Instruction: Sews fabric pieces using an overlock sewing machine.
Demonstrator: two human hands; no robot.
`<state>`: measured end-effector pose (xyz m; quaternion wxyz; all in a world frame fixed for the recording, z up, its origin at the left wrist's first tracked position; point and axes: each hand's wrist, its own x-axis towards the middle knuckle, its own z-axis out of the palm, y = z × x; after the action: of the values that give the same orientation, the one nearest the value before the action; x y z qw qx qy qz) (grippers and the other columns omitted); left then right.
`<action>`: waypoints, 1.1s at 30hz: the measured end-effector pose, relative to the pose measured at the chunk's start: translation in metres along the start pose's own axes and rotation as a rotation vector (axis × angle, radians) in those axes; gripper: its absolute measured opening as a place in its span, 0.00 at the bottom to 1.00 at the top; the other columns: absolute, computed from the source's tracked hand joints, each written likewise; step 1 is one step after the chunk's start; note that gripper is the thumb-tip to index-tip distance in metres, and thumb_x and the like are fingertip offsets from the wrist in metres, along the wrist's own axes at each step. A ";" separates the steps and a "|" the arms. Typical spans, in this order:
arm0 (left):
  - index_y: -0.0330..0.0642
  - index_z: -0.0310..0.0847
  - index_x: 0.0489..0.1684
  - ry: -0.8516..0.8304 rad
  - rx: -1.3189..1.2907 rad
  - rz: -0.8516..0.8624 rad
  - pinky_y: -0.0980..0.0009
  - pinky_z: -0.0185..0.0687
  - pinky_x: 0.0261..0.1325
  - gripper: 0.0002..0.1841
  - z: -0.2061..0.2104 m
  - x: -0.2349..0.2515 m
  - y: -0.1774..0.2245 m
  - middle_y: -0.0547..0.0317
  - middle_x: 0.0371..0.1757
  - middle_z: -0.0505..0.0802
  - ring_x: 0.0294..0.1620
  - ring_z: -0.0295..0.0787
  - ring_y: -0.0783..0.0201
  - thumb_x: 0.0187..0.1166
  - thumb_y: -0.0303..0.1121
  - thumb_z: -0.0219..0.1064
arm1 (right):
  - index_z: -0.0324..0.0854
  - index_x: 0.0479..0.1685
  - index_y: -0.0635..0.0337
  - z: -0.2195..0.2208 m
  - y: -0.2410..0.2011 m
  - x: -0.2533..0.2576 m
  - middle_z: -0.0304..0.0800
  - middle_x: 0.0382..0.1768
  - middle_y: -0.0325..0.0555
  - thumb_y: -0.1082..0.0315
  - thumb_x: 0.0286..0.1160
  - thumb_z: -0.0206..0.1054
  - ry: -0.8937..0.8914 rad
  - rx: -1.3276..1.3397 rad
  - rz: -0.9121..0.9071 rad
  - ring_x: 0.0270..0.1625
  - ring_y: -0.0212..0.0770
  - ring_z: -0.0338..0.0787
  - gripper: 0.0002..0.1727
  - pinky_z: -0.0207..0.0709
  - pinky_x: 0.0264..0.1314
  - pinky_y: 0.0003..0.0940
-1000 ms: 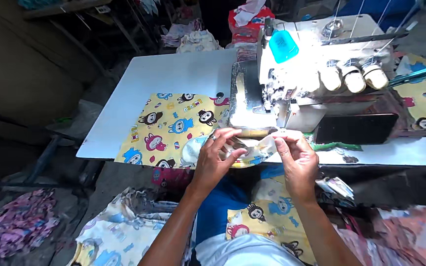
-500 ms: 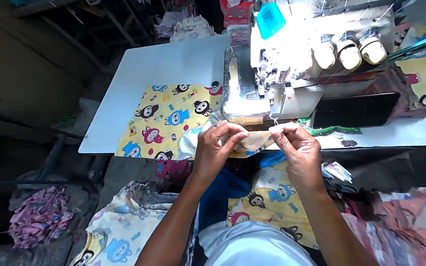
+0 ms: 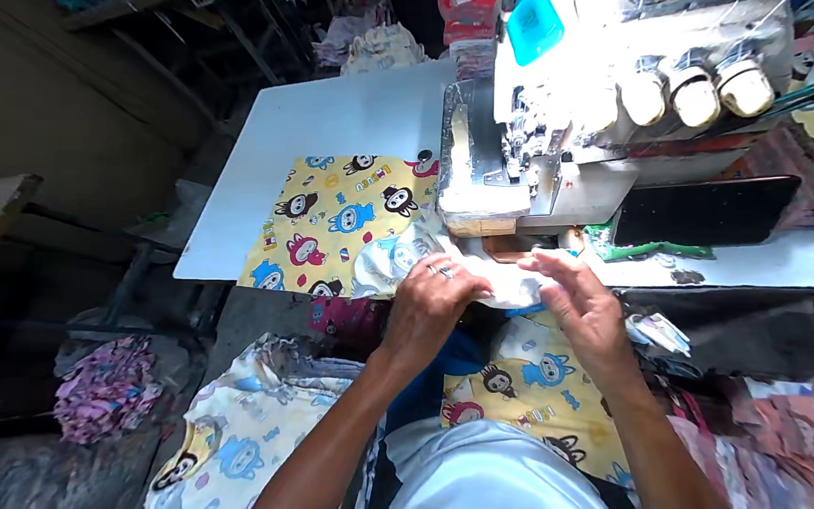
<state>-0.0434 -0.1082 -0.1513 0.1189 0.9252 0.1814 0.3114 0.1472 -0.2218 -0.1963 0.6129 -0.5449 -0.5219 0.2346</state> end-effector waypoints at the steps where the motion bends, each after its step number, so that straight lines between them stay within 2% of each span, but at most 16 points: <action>1: 0.43 0.94 0.36 -0.008 -0.001 0.031 0.58 0.78 0.76 0.09 0.004 -0.003 0.002 0.61 0.37 0.97 0.48 0.94 0.65 0.83 0.32 0.67 | 0.78 0.74 0.59 0.002 0.001 -0.001 0.88 0.67 0.42 0.48 0.81 0.67 -0.085 -0.149 -0.066 0.72 0.35 0.84 0.30 0.79 0.74 0.37; 2: 0.44 0.95 0.38 -0.009 -0.016 0.055 0.59 0.77 0.76 0.09 0.007 -0.004 0.004 0.61 0.39 0.97 0.50 0.94 0.65 0.83 0.30 0.66 | 0.81 0.71 0.61 0.007 0.002 -0.003 0.90 0.63 0.45 0.46 0.78 0.69 -0.122 -0.269 -0.131 0.68 0.39 0.87 0.31 0.80 0.71 0.41; 3: 0.43 0.95 0.40 -0.005 -0.037 0.072 0.59 0.78 0.76 0.10 0.008 -0.004 0.004 0.59 0.41 0.97 0.52 0.94 0.64 0.83 0.27 0.65 | 0.86 0.63 0.61 0.011 0.004 -0.005 0.94 0.55 0.47 0.48 0.78 0.70 -0.122 -0.351 -0.191 0.59 0.41 0.91 0.26 0.82 0.63 0.41; 6: 0.39 0.93 0.46 0.017 -0.062 0.023 0.58 0.78 0.74 0.13 -0.001 0.002 -0.009 0.53 0.49 0.96 0.61 0.91 0.56 0.81 0.19 0.59 | 0.93 0.48 0.61 0.014 0.002 -0.006 0.96 0.41 0.46 0.64 0.82 0.66 -0.045 -0.377 -0.204 0.46 0.34 0.94 0.12 0.85 0.55 0.28; 9: 0.38 0.88 0.56 0.011 0.076 -0.083 0.53 0.76 0.72 0.13 -0.011 0.003 -0.036 0.49 0.59 0.92 0.67 0.84 0.47 0.81 0.19 0.60 | 0.92 0.46 0.66 0.009 -0.005 -0.006 0.95 0.40 0.47 0.67 0.85 0.63 -0.005 -0.291 -0.169 0.44 0.27 0.91 0.13 0.81 0.53 0.17; 11: 0.36 0.85 0.61 -0.008 0.122 -0.141 0.49 0.76 0.70 0.15 -0.008 0.004 -0.056 0.42 0.64 0.87 0.68 0.81 0.41 0.78 0.21 0.66 | 0.90 0.47 0.68 0.008 -0.007 -0.004 0.94 0.40 0.47 0.67 0.86 0.62 -0.010 -0.241 -0.178 0.43 0.23 0.89 0.13 0.79 0.52 0.14; 13: 0.30 0.83 0.61 -0.017 0.108 -0.192 0.47 0.76 0.71 0.16 0.001 0.005 -0.072 0.35 0.66 0.84 0.69 0.81 0.37 0.76 0.23 0.71 | 0.89 0.46 0.69 0.009 -0.008 -0.003 0.93 0.39 0.45 0.68 0.87 0.62 -0.006 -0.183 -0.178 0.43 0.20 0.88 0.13 0.78 0.52 0.12; 15: 0.27 0.84 0.58 0.000 0.041 -0.220 0.50 0.79 0.70 0.16 0.007 0.008 -0.084 0.33 0.68 0.83 0.68 0.83 0.40 0.74 0.24 0.73 | 0.89 0.45 0.69 0.009 -0.009 -0.003 0.92 0.38 0.43 0.67 0.86 0.62 0.009 -0.136 -0.170 0.42 0.17 0.86 0.13 0.78 0.50 0.10; 18: 0.31 0.90 0.47 0.040 -0.108 -0.239 0.66 0.83 0.54 0.09 0.001 0.018 -0.094 0.39 0.66 0.85 0.52 0.87 0.57 0.76 0.25 0.69 | 0.88 0.44 0.69 0.005 -0.013 -0.003 0.92 0.38 0.38 0.68 0.85 0.64 0.049 -0.068 -0.130 0.41 0.13 0.85 0.12 0.78 0.49 0.09; 21: 0.34 0.91 0.46 -0.014 -0.231 -0.254 0.76 0.80 0.41 0.09 -0.026 0.031 -0.090 0.49 0.60 0.92 0.40 0.87 0.72 0.80 0.27 0.65 | 0.87 0.48 0.67 -0.006 -0.012 -0.003 0.93 0.40 0.34 0.67 0.84 0.64 0.137 -0.078 -0.013 0.41 0.12 0.87 0.11 0.82 0.49 0.10; 23: 0.36 0.90 0.47 -0.066 -0.309 -0.261 0.85 0.78 0.27 0.08 -0.045 0.043 -0.078 0.58 0.50 0.94 0.26 0.82 0.82 0.84 0.30 0.65 | 0.88 0.51 0.63 -0.012 -0.005 -0.002 0.93 0.41 0.35 0.64 0.86 0.62 0.181 -0.241 0.048 0.42 0.14 0.88 0.12 0.81 0.49 0.11; 25: 0.35 0.88 0.48 -0.116 -0.331 -0.236 0.85 0.82 0.25 0.08 -0.059 0.056 -0.059 0.60 0.40 0.93 0.23 0.85 0.81 0.85 0.30 0.65 | 0.89 0.53 0.63 -0.013 0.003 0.001 0.93 0.41 0.47 0.64 0.87 0.61 0.172 -0.475 0.045 0.42 0.31 0.90 0.14 0.82 0.49 0.27; 27: 0.34 0.89 0.48 -0.147 -0.259 -0.128 0.83 0.88 0.37 0.09 -0.062 0.070 -0.044 0.59 0.37 0.93 0.31 0.90 0.78 0.83 0.29 0.66 | 0.90 0.54 0.63 -0.011 0.006 0.006 0.92 0.48 0.54 0.67 0.83 0.63 0.128 -0.578 -0.033 0.52 0.48 0.91 0.13 0.83 0.56 0.43; 28: 0.35 0.91 0.47 -0.148 -0.194 -0.048 0.82 0.86 0.41 0.09 -0.060 0.077 -0.038 0.57 0.36 0.92 0.33 0.89 0.77 0.82 0.31 0.67 | 0.90 0.57 0.62 -0.010 0.004 0.010 0.90 0.54 0.54 0.65 0.82 0.65 0.108 -0.567 -0.061 0.58 0.50 0.89 0.14 0.82 0.61 0.45; 30: 0.37 0.93 0.43 -0.131 -0.106 0.086 0.75 0.76 0.40 0.10 -0.052 0.087 -0.027 0.55 0.31 0.91 0.31 0.84 0.70 0.80 0.33 0.69 | 0.88 0.62 0.60 -0.007 -0.006 0.018 0.87 0.61 0.51 0.59 0.80 0.69 0.082 -0.491 -0.097 0.65 0.45 0.86 0.18 0.80 0.66 0.39; 33: 0.39 0.93 0.39 -0.106 -0.073 0.195 0.74 0.71 0.34 0.10 -0.039 0.101 -0.012 0.55 0.27 0.91 0.26 0.80 0.68 0.79 0.35 0.69 | 0.86 0.65 0.59 -0.003 -0.019 0.035 0.84 0.64 0.47 0.56 0.77 0.73 0.055 -0.321 -0.133 0.67 0.34 0.83 0.22 0.78 0.68 0.28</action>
<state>0.0043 -0.0519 -0.0708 0.1310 0.9487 0.0724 0.2786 0.1566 -0.1990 -0.1651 0.5463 -0.6063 -0.5705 0.0924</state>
